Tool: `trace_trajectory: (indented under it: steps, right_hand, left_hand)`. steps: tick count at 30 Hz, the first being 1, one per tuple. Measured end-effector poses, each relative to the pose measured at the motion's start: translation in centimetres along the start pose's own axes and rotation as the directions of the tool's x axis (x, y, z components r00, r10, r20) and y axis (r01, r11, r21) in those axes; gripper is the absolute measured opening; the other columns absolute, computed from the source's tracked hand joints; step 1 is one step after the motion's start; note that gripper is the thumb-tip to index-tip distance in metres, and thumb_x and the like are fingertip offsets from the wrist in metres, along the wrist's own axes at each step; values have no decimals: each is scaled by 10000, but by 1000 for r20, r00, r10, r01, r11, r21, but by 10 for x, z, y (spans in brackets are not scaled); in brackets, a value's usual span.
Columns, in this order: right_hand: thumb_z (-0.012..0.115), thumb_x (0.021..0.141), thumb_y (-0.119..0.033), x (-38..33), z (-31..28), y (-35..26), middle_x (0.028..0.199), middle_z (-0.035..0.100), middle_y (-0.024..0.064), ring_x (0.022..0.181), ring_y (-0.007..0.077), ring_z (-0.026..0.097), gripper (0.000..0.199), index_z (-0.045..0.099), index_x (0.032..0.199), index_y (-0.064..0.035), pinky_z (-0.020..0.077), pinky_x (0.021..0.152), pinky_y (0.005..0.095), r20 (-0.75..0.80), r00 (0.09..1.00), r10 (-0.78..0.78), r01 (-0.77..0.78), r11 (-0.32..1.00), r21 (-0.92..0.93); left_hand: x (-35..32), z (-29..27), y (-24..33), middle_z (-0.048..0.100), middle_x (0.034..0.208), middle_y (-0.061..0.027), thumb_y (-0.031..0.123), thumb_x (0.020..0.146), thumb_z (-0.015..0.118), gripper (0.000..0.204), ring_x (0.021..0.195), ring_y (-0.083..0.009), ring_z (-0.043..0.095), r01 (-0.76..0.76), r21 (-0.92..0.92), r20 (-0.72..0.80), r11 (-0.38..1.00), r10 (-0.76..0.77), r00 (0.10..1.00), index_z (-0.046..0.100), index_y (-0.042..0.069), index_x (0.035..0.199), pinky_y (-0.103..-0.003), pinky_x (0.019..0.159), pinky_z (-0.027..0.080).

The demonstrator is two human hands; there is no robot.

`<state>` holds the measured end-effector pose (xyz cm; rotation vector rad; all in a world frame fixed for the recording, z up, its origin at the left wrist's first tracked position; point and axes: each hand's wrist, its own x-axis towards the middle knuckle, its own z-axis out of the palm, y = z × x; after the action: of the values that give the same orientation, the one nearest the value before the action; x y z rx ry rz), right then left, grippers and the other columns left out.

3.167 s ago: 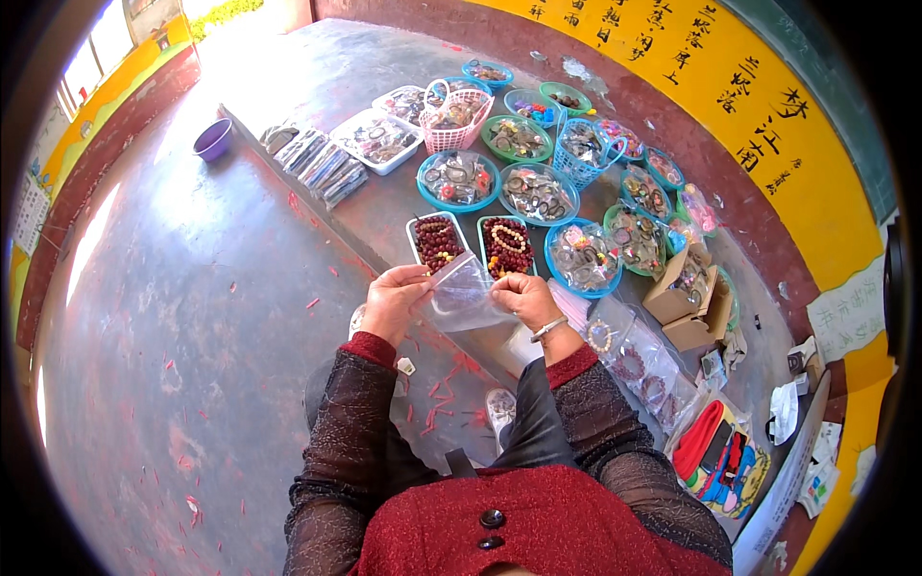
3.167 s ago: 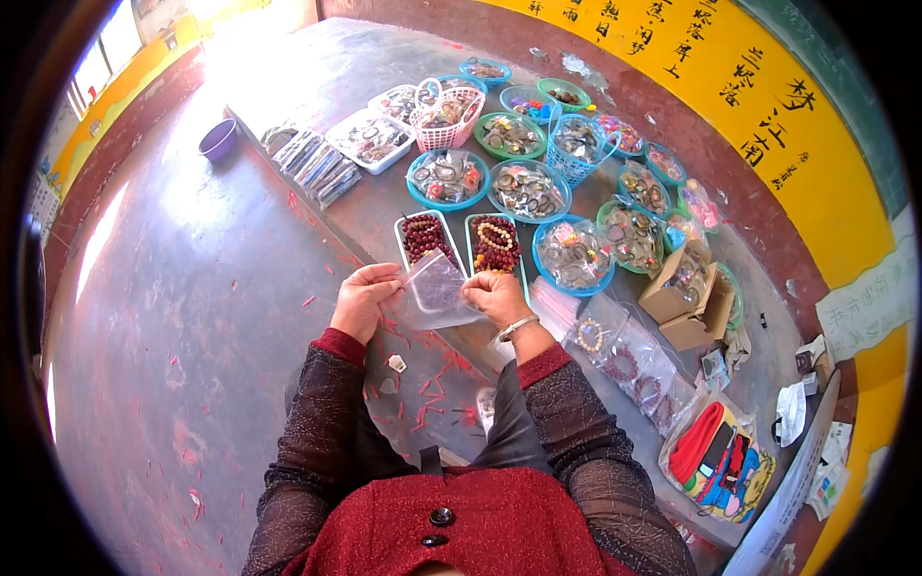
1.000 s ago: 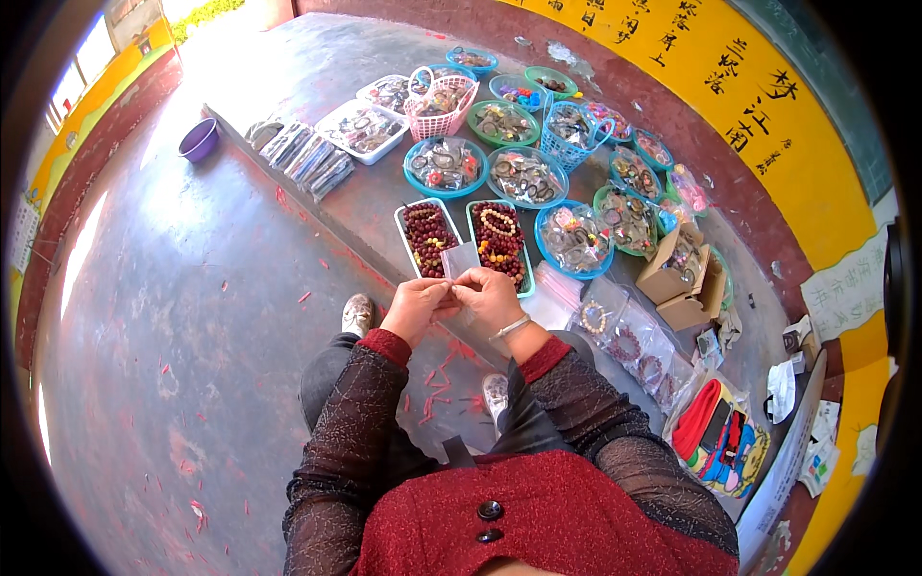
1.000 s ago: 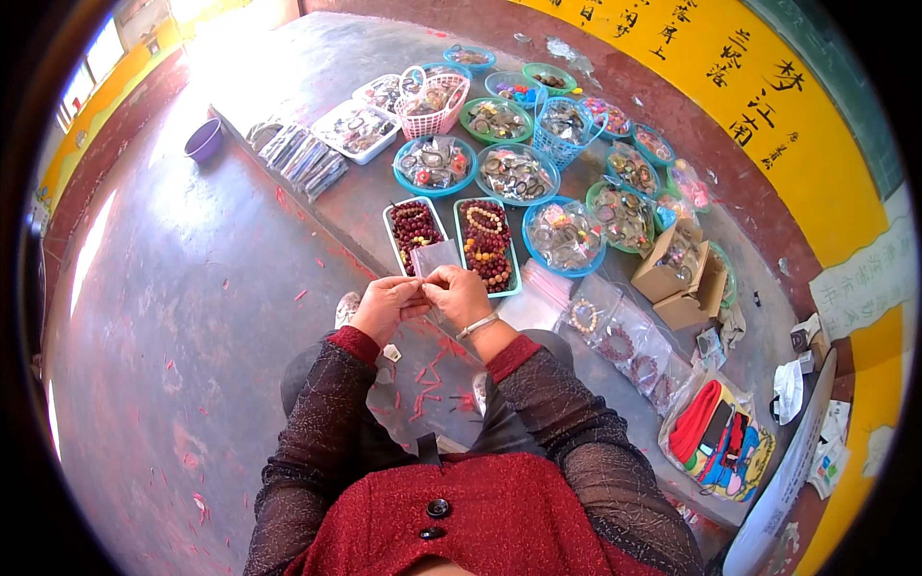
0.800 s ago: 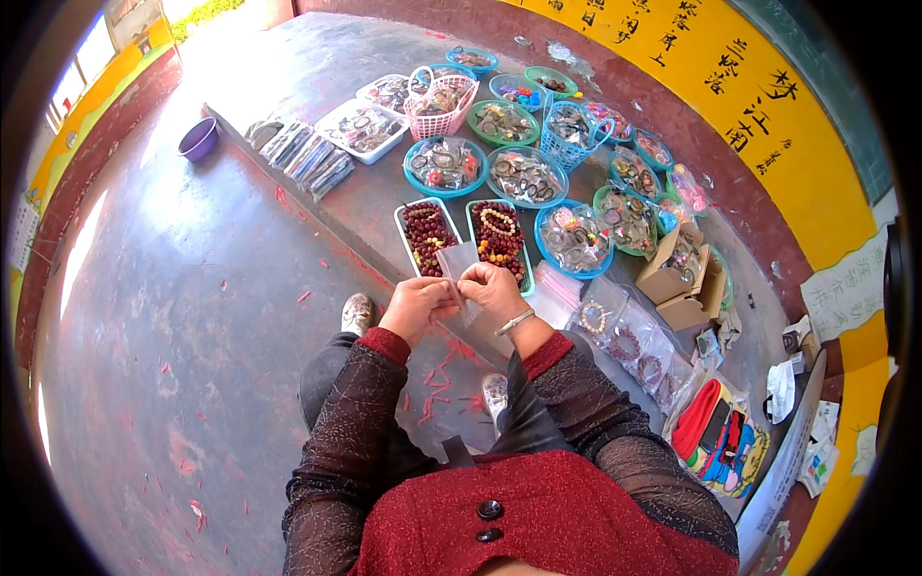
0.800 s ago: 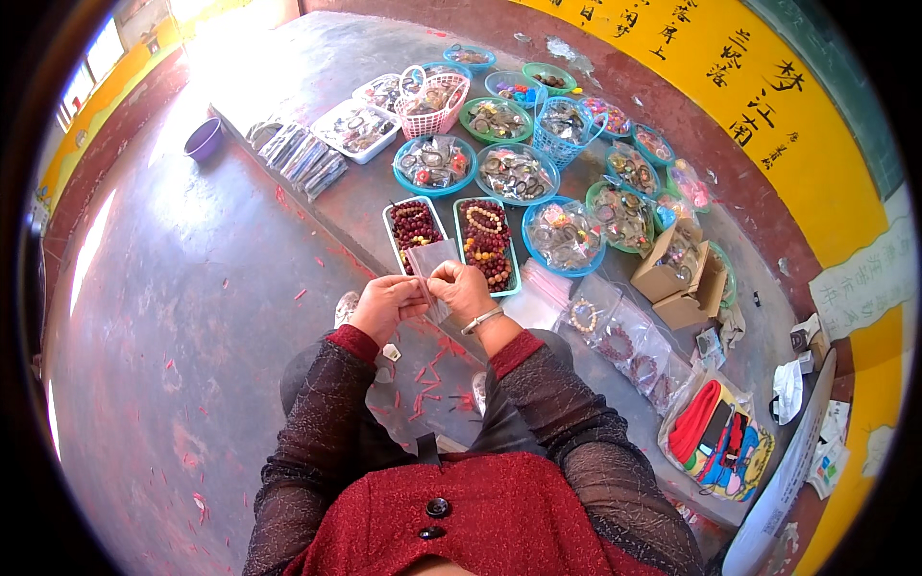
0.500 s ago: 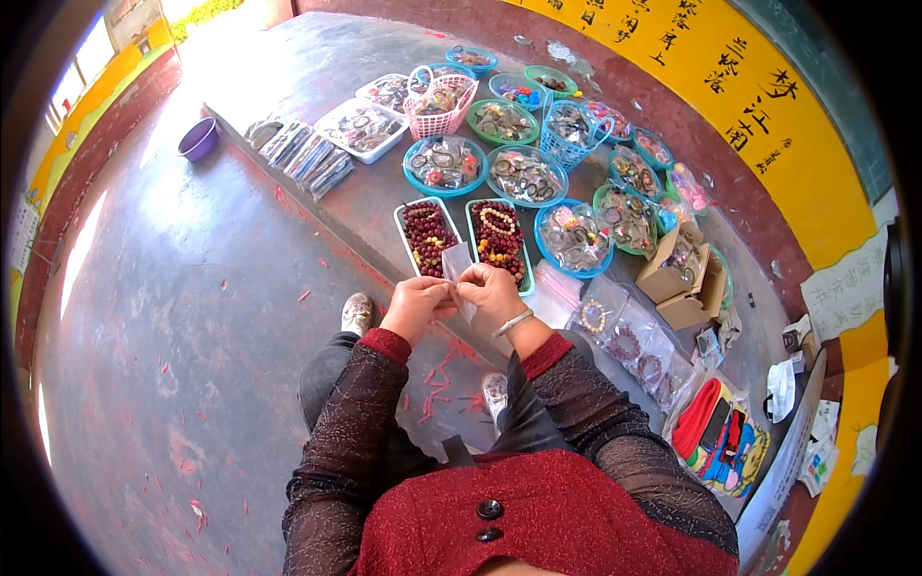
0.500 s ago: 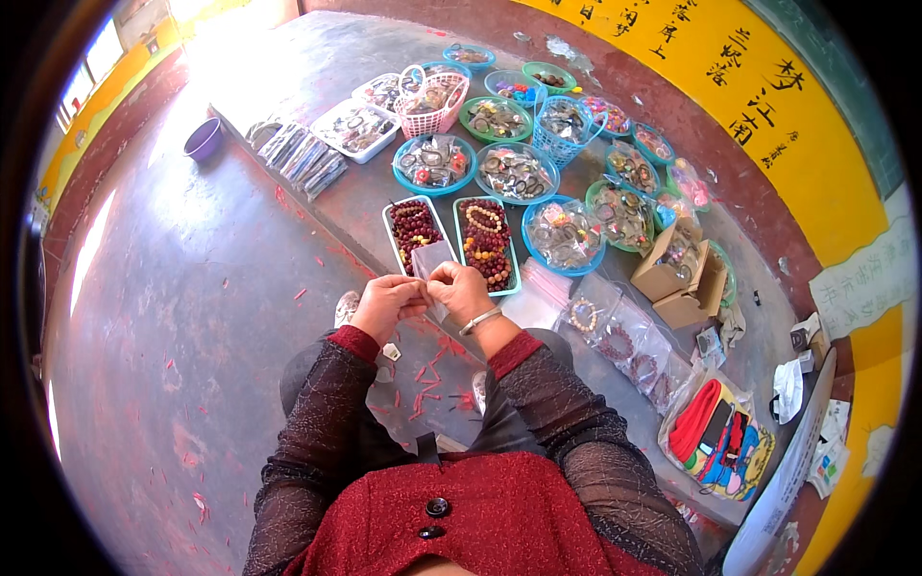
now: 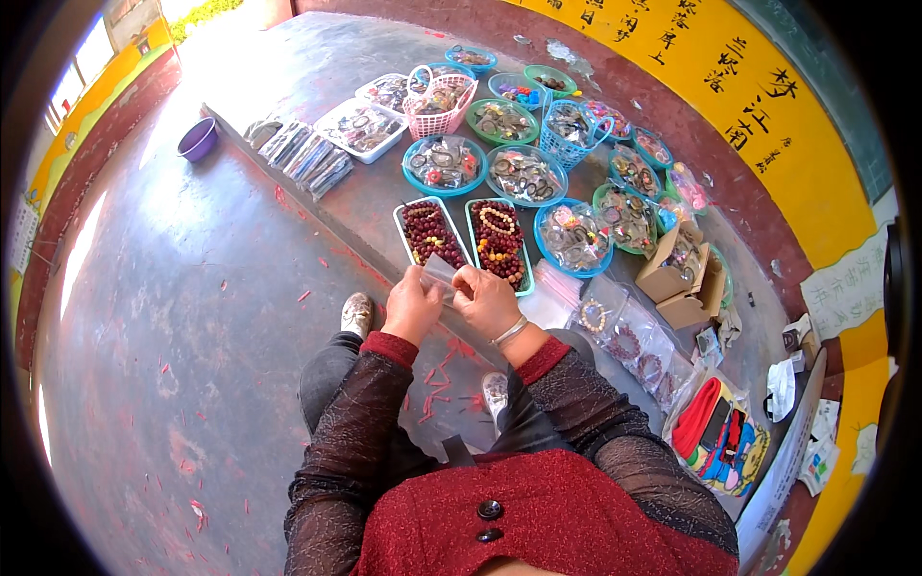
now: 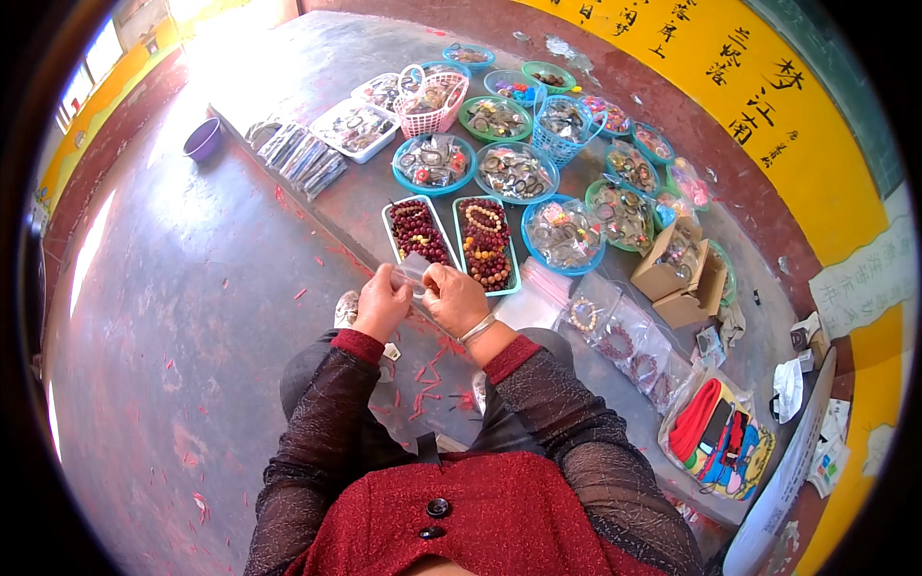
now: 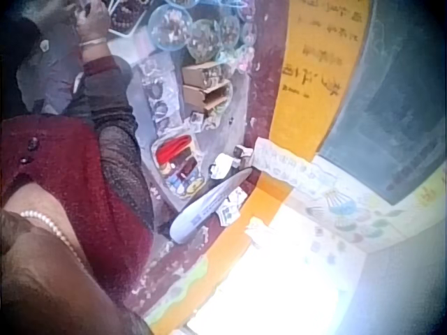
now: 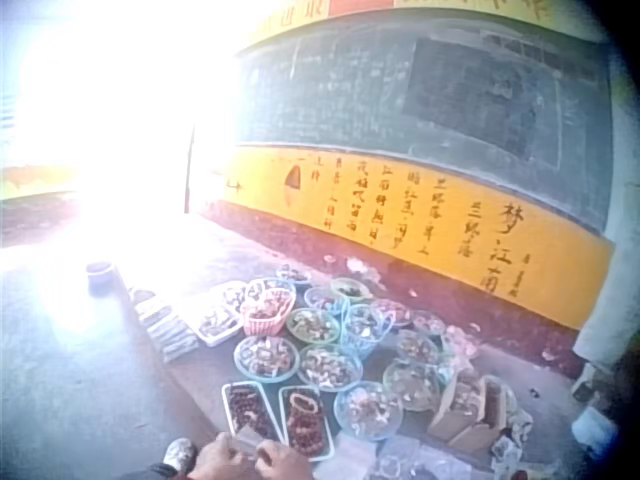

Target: The person sits on the floor and repeatedly picks up beaded bracelets from trays, places them into small clear plastic bags, and sets the filled bags aside. The person handles the items by hand, organizing them into packaging.

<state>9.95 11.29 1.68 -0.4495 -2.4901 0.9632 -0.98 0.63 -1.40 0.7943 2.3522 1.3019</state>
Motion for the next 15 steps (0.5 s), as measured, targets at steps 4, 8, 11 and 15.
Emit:
trace_trajectory:
  steps: [4, 8, 11, 15]
  right_hand:
    - [563, 741, -105, -1, -3, 4, 777, 591, 112, 719, 313, 589, 94, 552, 830, -78, 466, 631, 409, -2, 1000, -9, 9, 998, -57]
    - [563, 745, -105, 0, -4, 10, 806, 592, 111, 767, 313, 586, 100, 562, 841, -79, 464, 665, 414, -48, 997, -62, 58, 995, -75]
    - [575, 738, -110, 1, -2, 15, 867, 595, 97, 844, 294, 571, 161, 575, 896, -78, 452, 724, 409, -146, 965, -217, 188, 964, -189]
    - [583, 717, -109, -3, -16, -23, 878, 606, 68, 844, 238, 584, 176, 567, 888, -72, 455, 710, 374, -65, 858, -510, 473, 832, -290]
  left_hand:
    - [-5, -5, 11, 590, 1071, -187, 60, 733, 551, 305, 1060, -311, 526, -322, 239, -185, 916, 369, 911, 589, 25, 1034, -392, 888, 435]
    - [-3, -9, 4, 600, 1080, -150, 24, 723, 519, 251, 1050, -302, 536, -367, 233, 184, 900, 330, 926, 648, 35, 938, -385, 881, 439]
    - [-5, -7, 12, 635, 862, -170, 98, 723, 540, 183, 846, -338, 604, -298, 264, 252, 917, 232, 939, 679, 46, 832, -410, 780, 475]
    - [-2, -9, 4, 627, 740, -181, 180, 725, 570, 175, 741, -351, 618, -142, 219, 194, 965, 100, 976, 678, 46, 760, -415, 684, 494]
